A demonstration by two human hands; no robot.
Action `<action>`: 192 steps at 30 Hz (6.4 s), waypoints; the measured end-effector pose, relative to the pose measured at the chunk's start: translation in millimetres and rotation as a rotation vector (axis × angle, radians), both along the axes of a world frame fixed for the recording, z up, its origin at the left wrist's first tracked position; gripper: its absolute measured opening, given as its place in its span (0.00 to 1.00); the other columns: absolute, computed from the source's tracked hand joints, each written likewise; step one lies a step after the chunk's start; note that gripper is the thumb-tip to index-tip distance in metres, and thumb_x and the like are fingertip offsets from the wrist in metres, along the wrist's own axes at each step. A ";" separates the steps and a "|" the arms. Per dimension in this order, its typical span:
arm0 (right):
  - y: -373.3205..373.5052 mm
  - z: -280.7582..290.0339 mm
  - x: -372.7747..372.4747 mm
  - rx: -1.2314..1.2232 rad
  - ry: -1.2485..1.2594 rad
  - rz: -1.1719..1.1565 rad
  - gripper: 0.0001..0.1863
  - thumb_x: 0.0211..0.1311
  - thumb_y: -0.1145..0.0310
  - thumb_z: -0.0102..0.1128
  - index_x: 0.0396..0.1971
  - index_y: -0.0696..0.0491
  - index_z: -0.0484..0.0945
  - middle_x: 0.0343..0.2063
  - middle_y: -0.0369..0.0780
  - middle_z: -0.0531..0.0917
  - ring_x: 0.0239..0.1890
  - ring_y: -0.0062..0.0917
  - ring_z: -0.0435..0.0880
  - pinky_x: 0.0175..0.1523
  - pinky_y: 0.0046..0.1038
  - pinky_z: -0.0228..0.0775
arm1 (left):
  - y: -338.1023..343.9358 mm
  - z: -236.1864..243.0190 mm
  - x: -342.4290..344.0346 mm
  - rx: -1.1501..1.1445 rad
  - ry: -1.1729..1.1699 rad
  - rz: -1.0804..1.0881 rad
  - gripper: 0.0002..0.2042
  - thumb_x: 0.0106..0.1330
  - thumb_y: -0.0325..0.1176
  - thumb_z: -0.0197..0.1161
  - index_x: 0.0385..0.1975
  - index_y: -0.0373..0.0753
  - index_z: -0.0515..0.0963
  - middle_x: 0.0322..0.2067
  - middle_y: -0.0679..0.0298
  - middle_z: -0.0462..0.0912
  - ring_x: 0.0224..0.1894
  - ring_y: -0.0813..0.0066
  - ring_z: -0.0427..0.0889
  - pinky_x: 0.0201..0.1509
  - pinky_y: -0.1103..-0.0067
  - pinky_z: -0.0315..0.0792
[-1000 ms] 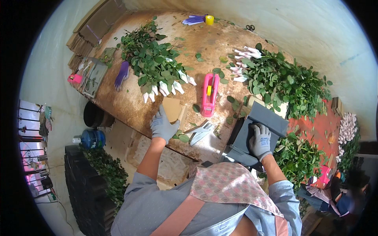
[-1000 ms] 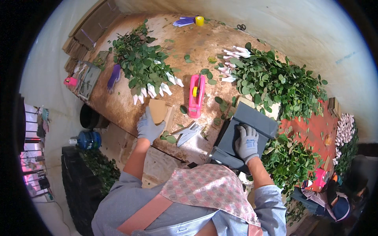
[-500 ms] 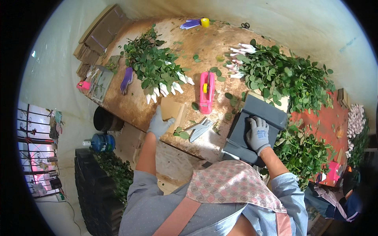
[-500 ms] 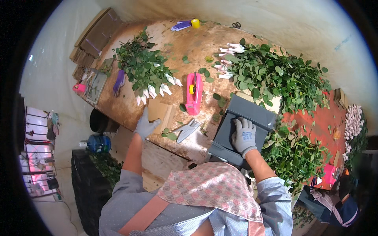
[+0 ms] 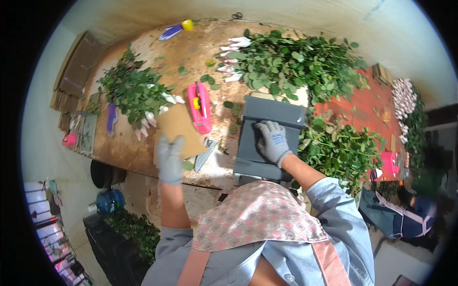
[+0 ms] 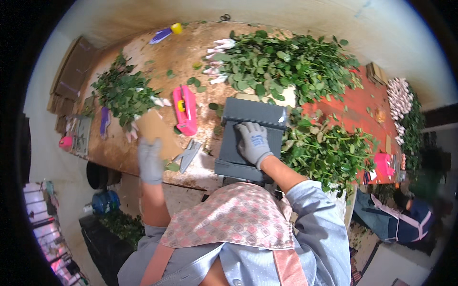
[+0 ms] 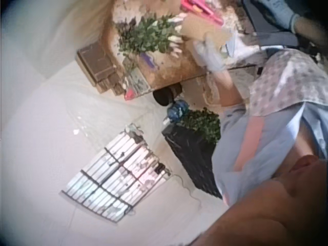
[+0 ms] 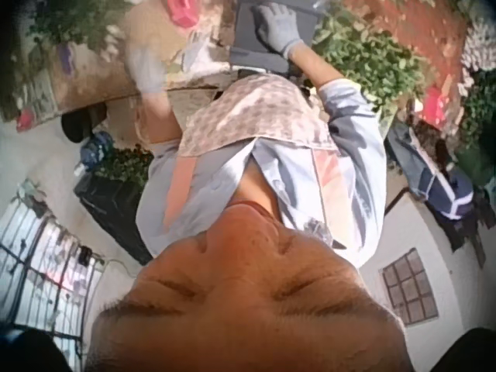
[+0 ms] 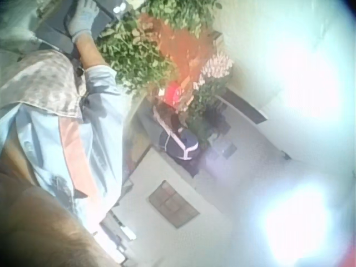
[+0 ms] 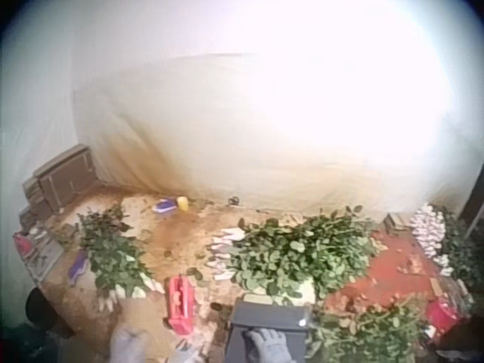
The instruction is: The person arranges pink flower buds and green leaves into a gray tray, then covers them with a cardboard sheet and wraps the tray in clear plastic film. The person repeats this process with additional trays, stacking the finished packages on the floor.
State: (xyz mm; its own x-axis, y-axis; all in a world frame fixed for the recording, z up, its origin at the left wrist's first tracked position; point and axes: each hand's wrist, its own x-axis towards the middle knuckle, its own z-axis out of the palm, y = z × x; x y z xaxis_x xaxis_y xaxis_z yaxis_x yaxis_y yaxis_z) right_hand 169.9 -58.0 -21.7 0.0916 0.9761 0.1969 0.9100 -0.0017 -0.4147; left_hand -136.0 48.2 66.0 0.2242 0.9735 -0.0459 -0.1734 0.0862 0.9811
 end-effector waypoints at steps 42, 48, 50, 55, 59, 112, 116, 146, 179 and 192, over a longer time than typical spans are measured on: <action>9.8 33.1 25.7 -0.462 -0.066 -0.180 0.23 0.68 0.48 0.61 0.37 0.55 0.85 0.36 0.53 0.88 0.40 0.49 0.88 0.46 0.45 0.80 | -88.9 -72.7 113.9 0.976 1.129 -0.732 0.16 0.63 0.33 0.59 0.51 0.41 0.80 0.61 0.62 0.78 0.50 0.61 0.75 0.52 0.62 0.68; 33.1 98.3 37.2 -0.144 -0.038 -0.046 0.11 0.69 0.60 0.59 0.41 0.52 0.77 0.36 0.50 0.84 0.38 0.49 0.85 0.44 0.47 0.76 | -90.3 -70.0 112.4 0.938 1.121 -0.735 0.18 0.58 0.31 0.59 0.49 0.42 0.80 0.59 0.63 0.78 0.48 0.62 0.75 0.49 0.63 0.66; 64.9 105.3 73.1 -0.079 -0.035 -0.075 0.10 0.69 0.62 0.60 0.42 0.51 0.77 0.37 0.50 0.85 0.39 0.49 0.85 0.45 0.47 0.76 | -89.7 -73.5 112.8 0.947 1.118 -0.711 0.16 0.59 0.32 0.58 0.48 0.43 0.79 0.60 0.63 0.77 0.47 0.62 0.75 0.48 0.63 0.66; 155.7 70.0 195.9 0.070 -0.086 -0.179 0.08 0.69 0.68 0.55 0.43 0.54 0.78 0.41 0.52 0.84 0.43 0.52 0.83 0.46 0.48 0.75 | -87.7 -78.4 117.1 1.013 1.117 -0.675 0.15 0.60 0.37 0.59 0.46 0.44 0.81 0.59 0.65 0.79 0.43 0.65 0.76 0.46 0.66 0.67; 241.9 60.8 253.8 0.108 -0.040 -0.210 0.17 0.66 0.69 0.53 0.54 0.54 0.77 0.50 0.53 0.83 0.53 0.51 0.82 0.57 0.46 0.75 | -80.6 -72.1 115.4 1.010 1.041 -0.731 0.15 0.61 0.36 0.58 0.46 0.42 0.82 0.61 0.62 0.79 0.41 0.66 0.77 0.41 0.67 0.70; 188.0 -6.9 269.1 -0.434 -0.823 -0.032 0.12 0.70 0.65 0.52 0.46 0.48 0.83 0.42 0.42 0.83 0.47 0.37 0.82 0.46 0.40 0.70 | -75.6 -97.2 107.1 1.113 1.046 -0.776 0.16 0.61 0.35 0.62 0.49 0.44 0.84 0.60 0.64 0.81 0.38 0.67 0.78 0.38 0.68 0.72; 185.8 4.2 272.7 -0.308 -0.943 0.044 0.13 0.71 0.63 0.51 0.43 0.46 0.86 0.41 0.40 0.82 0.47 0.36 0.81 0.47 0.42 0.69 | -78.0 -80.8 109.9 1.051 1.058 -0.757 0.17 0.58 0.36 0.62 0.48 0.44 0.84 0.58 0.65 0.81 0.38 0.65 0.78 0.39 0.66 0.72; -136.5 88.3 141.3 -0.491 -0.553 0.036 0.12 0.64 0.68 0.54 0.46 0.47 0.80 0.41 0.44 0.82 0.44 0.40 0.84 0.44 0.39 0.77 | -91.6 -78.5 118.9 0.913 1.202 -0.735 0.15 0.56 0.33 0.60 0.43 0.44 0.84 0.47 0.56 0.79 0.49 0.53 0.75 0.52 0.58 0.67; -25.7 46.2 8.1 -0.437 0.006 0.408 0.10 0.68 0.70 0.50 0.46 0.52 0.75 0.37 0.46 0.84 0.41 0.43 0.87 0.42 0.42 0.78 | -4.8 -42.4 103.1 0.993 1.033 -1.031 0.09 0.64 0.40 0.66 0.40 0.45 0.83 0.35 0.63 0.80 0.46 0.62 0.81 0.52 0.64 0.72; -25.1 40.3 9.0 -0.481 -0.022 0.423 0.12 0.70 0.70 0.47 0.51 0.53 0.72 0.39 0.50 0.85 0.40 0.47 0.87 0.43 0.45 0.78 | 21.0 -30.4 75.3 1.264 1.430 -1.118 0.06 0.59 0.33 0.64 0.28 0.44 0.87 0.29 0.61 0.88 0.35 0.64 0.87 0.37 0.65 0.77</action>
State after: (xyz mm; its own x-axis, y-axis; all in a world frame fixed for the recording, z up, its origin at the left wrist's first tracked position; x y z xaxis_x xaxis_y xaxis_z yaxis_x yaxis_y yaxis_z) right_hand 178.9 -83.0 18.6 -0.3203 0.9066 -0.2748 0.8808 0.1783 -0.4387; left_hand -60.7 69.2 35.7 0.9495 0.1546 -0.2731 0.1546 -0.9877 -0.0218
